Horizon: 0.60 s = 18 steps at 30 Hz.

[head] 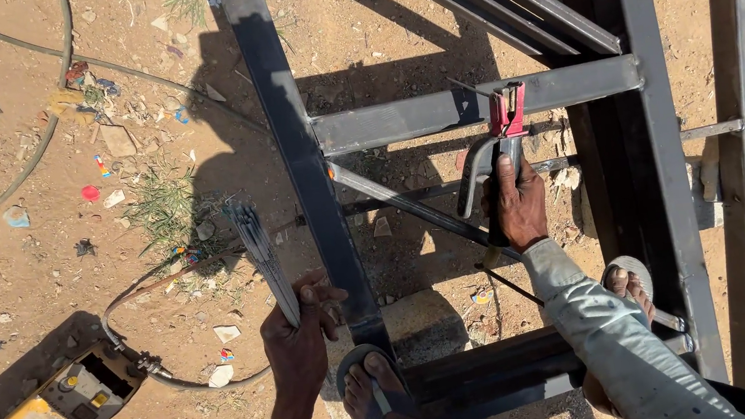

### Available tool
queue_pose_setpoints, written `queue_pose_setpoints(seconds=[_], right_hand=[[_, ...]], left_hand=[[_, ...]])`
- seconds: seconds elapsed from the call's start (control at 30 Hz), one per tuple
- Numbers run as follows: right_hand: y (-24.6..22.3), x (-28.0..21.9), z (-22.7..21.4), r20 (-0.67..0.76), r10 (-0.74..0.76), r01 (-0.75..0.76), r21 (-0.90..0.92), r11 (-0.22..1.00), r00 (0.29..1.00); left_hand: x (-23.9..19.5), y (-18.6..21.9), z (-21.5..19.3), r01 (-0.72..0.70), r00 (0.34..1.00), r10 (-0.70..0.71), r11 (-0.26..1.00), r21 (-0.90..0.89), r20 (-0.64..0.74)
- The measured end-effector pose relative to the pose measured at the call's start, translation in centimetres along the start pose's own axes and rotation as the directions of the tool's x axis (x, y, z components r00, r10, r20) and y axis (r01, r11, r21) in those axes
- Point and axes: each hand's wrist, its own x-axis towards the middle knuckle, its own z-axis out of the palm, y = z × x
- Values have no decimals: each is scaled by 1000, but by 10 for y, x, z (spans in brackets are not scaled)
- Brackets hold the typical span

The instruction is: Arc welding metal frame sections together in an outdoor workshop.

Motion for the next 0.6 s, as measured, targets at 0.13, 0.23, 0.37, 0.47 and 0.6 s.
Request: queue_pose_setpoints(seconds=[0.13, 0.23, 0.37, 0.47, 0.6], right_hand=[[1, 5, -1, 26, 26, -26, 4, 1000, 999], [-12, 13, -2, 12, 1, -1, -16, 1000, 1000], [-45, 25, 4, 1, -111, 111, -14, 994, 994], [-20, 23, 3, 37, 10, -10, -10, 1000, 999], [40, -4, -2, -31, 240, -220, -522, 824, 970]], left_hand=[[0, 8, 6, -25, 1000, 25, 1000, 5, 16], [-1, 10, 8, -52, 998, 53, 999, -12, 25], [-4, 11, 8, -56, 998, 56, 998, 3, 15], [-6, 6, 6, -49, 999, 48, 999, 6, 21], [1, -1, 5, -57, 998, 58, 997, -49, 32]])
